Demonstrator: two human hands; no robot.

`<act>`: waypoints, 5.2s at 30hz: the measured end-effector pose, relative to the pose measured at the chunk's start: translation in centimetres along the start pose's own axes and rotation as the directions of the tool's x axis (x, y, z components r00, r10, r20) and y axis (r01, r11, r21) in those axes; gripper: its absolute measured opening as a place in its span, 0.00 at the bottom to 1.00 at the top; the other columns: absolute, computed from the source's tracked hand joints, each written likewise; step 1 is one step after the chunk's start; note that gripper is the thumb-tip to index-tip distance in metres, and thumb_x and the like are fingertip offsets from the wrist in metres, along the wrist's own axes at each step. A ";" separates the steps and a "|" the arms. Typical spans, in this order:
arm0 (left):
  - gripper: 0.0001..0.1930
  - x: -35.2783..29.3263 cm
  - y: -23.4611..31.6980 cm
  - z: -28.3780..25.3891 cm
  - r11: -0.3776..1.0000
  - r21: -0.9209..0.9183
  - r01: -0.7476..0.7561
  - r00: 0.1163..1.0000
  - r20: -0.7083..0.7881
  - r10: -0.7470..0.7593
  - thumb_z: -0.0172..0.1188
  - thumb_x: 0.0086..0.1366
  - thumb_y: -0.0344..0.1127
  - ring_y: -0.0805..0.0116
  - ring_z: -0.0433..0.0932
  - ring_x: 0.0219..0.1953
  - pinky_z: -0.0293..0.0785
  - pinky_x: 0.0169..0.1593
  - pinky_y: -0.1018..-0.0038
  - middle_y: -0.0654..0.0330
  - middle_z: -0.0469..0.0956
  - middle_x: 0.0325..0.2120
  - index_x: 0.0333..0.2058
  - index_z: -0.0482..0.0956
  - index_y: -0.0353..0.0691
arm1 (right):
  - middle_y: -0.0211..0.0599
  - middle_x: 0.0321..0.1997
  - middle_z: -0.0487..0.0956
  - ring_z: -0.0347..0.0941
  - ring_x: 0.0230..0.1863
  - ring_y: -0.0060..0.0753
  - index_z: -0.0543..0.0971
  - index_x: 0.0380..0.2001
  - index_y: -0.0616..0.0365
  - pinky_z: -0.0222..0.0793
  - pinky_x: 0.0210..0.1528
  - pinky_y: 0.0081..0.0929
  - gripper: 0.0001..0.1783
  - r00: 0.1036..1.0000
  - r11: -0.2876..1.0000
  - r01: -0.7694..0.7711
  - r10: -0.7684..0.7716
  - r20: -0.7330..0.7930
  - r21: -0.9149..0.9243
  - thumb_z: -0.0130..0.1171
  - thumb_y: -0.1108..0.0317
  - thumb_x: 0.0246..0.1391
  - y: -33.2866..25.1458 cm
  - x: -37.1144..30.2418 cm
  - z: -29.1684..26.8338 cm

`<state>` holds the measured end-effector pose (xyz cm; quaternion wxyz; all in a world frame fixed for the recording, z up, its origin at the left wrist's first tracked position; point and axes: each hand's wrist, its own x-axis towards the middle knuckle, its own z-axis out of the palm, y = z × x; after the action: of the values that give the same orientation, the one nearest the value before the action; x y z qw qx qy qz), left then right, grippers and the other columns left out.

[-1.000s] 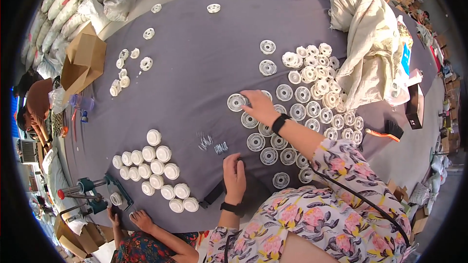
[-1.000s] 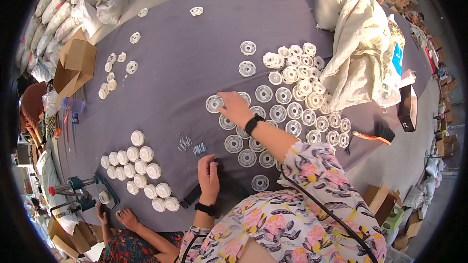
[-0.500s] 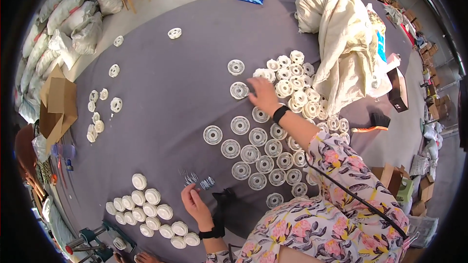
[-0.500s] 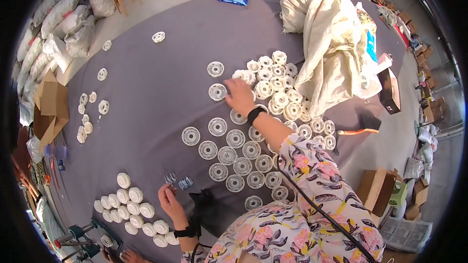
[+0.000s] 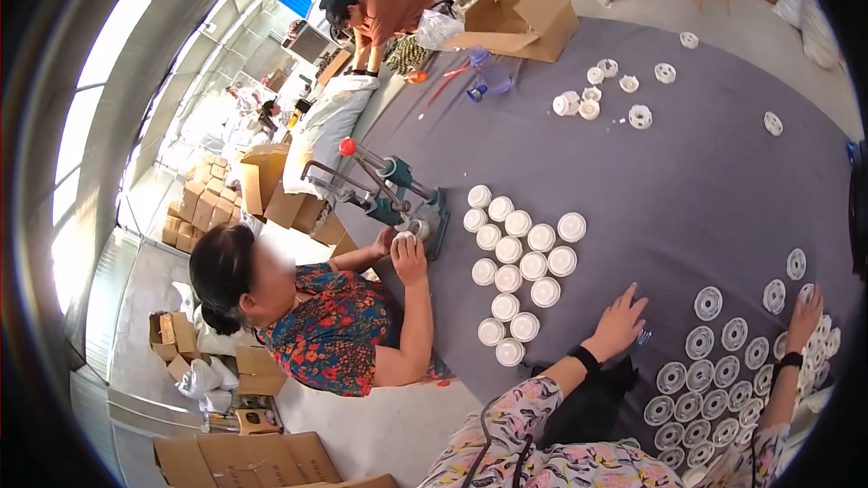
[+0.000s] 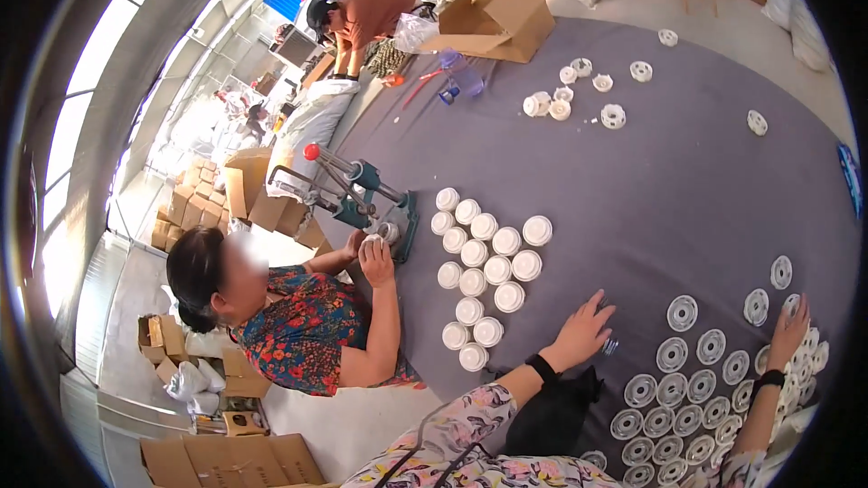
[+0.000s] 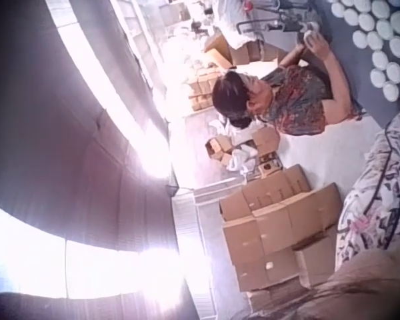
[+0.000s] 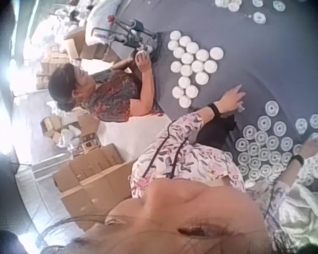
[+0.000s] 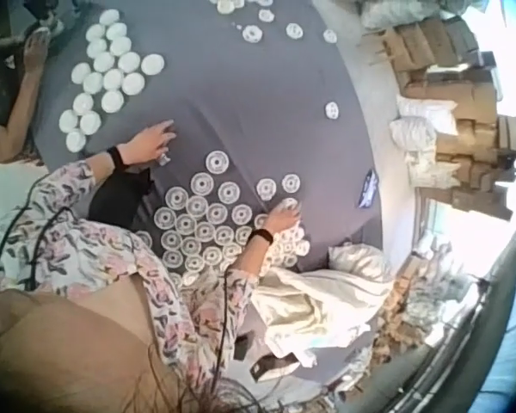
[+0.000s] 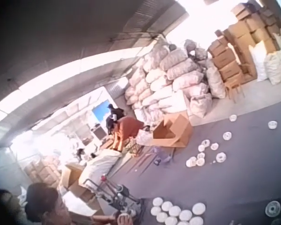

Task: Sorting small white plastic wheel components and metal springs, then assembling them by hand and placing the finished units into a bag.

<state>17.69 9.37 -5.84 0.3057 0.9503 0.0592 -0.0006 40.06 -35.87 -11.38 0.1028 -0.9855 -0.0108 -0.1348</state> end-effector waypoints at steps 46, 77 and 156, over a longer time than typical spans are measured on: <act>0.08 -3.8 3.5 1.7 -0.056 -0.989 0.134 0.965 0.143 -0.218 0.48 0.61 0.29 0.79 0.71 0.36 0.68 0.43 0.81 0.64 0.73 0.33 0.39 0.71 0.36 | 0.27 0.33 0.76 0.73 0.36 0.26 0.73 0.37 0.51 0.70 0.37 0.26 0.13 0.412 -0.245 -0.908 -0.378 0.829 0.340 0.43 0.57 0.60 -32.2 -18.6 -6.6; 0.12 -5.9 -1.1 0.7 -0.581 -0.777 0.242 0.764 0.522 -0.380 0.44 0.63 0.37 0.74 0.70 0.24 0.69 0.20 0.81 0.61 0.75 0.34 0.41 0.72 0.42 | 0.40 0.35 0.74 0.69 0.42 0.44 0.75 0.37 0.54 0.66 0.41 0.40 0.15 0.915 0.862 0.027 -0.225 0.335 0.505 0.57 0.63 0.43 -31.1 -9.3 -1.1; 0.14 5.4 2.3 0.0 0.971 0.086 -0.225 0.921 -0.306 0.240 0.59 0.47 0.29 0.48 0.71 0.44 0.67 0.47 0.58 0.47 0.73 0.38 0.35 0.74 0.34 | 0.44 0.38 0.76 0.73 0.41 0.45 0.76 0.35 0.56 0.69 0.42 0.40 0.13 0.947 0.961 -0.216 0.249 0.204 -0.171 0.51 0.65 0.45 -0.8 -1.7 0.6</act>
<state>23.32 8.17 -4.70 0.2669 0.9457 -0.0062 0.1855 38.58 -34.95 -12.25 0.0438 -0.9935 0.1043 -0.0102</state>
